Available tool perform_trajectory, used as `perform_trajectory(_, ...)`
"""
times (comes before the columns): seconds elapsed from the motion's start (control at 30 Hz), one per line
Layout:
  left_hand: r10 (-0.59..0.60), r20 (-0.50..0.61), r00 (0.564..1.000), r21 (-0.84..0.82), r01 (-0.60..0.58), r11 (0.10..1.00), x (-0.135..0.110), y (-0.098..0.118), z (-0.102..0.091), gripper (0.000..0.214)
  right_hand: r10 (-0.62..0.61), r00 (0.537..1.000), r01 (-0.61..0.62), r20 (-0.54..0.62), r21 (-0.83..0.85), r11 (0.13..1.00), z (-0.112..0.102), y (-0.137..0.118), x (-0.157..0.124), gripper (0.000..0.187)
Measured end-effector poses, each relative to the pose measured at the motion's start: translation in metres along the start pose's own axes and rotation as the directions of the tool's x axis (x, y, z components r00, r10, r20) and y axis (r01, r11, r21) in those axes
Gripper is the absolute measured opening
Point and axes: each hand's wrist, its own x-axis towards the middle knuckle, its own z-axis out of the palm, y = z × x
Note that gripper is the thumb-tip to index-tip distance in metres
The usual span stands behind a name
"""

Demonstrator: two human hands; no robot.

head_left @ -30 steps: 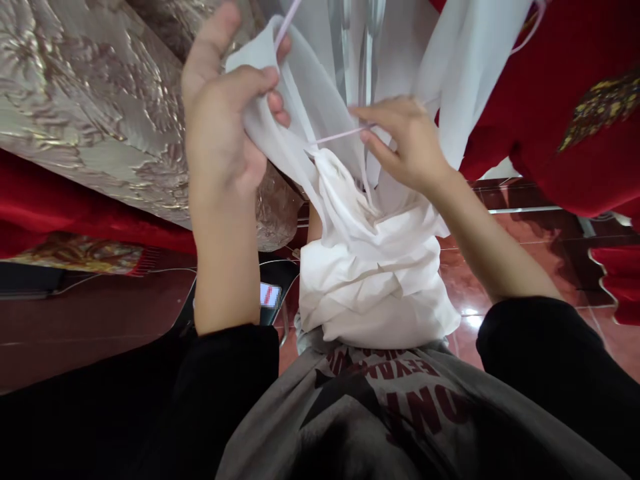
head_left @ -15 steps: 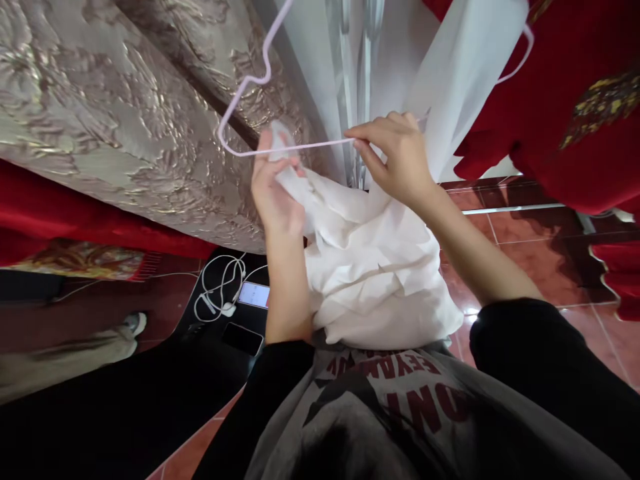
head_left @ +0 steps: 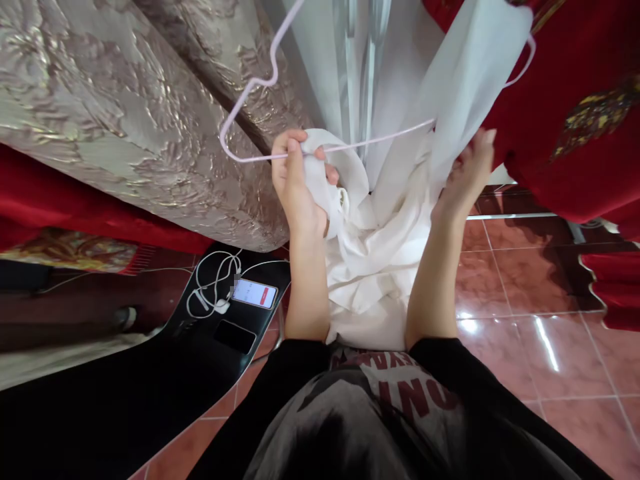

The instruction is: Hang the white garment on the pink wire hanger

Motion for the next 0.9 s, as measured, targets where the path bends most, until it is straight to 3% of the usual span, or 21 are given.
perform_trajectory(0.07, -0.010, -0.020, 1.000, 0.026, 0.010, 1.000, -0.006, -0.001, 0.003, 0.016, 0.010, 1.000, -0.010, -0.009, 0.020, 1.000, 0.004, 0.002, -0.007, 0.067)
perform_trajectory(0.17, -0.031, -0.020, 0.999, 0.077, 0.032, 0.996, -0.011, -0.002, 0.003, 0.016, -0.084, 0.995, 0.084, -0.045, -0.010, 0.996, 0.014, -0.013, -0.021, 0.049)
perform_trajectory(0.4, -0.004, 0.033, 0.999, -0.047, 0.005, 0.999, -0.008, 0.000, -0.006, 0.018, -0.155, 0.981, 0.144, -0.116, -0.104, 0.984, 0.013, -0.039, -0.023, 0.045)
perform_trajectory(0.47, -0.013, 0.052, 0.999, -0.067, 0.016, 0.998, -0.008, 0.000, -0.006, 0.017, -0.163, 0.976, 0.153, -0.144, -0.079, 0.985, 0.011, -0.041, -0.020, 0.037)
perform_trajectory(0.53, -0.031, 0.062, 0.998, -0.070, 0.035, 0.997, -0.008, -0.002, -0.005, 0.016, -0.143, 0.985, 0.146, -0.102, 0.018, 0.989, 0.011, -0.045, -0.015, 0.026)
perform_trajectory(0.7, -0.110, -0.011, 0.994, 0.006, 0.110, 0.994, -0.007, -0.005, -0.006, 0.018, -0.108, 0.991, 0.090, 0.078, 0.207, 0.974, 0.011, -0.072, 0.012, 0.013)
perform_trajectory(0.83, -0.139, 0.010, 0.990, 0.007, 0.139, 0.990, -0.004, -0.006, -0.010, 0.019, -0.059, 0.985, -0.010, 0.160, 0.396, 0.918, -0.009, -0.096, 0.058, 0.034)
perform_trajectory(0.9, -0.136, 0.038, 0.990, -0.012, 0.136, 0.991, -0.003, -0.005, -0.010, 0.017, -0.062, 0.984, -0.006, 0.167, 0.378, 0.926, -0.026, -0.106, 0.078, 0.047)
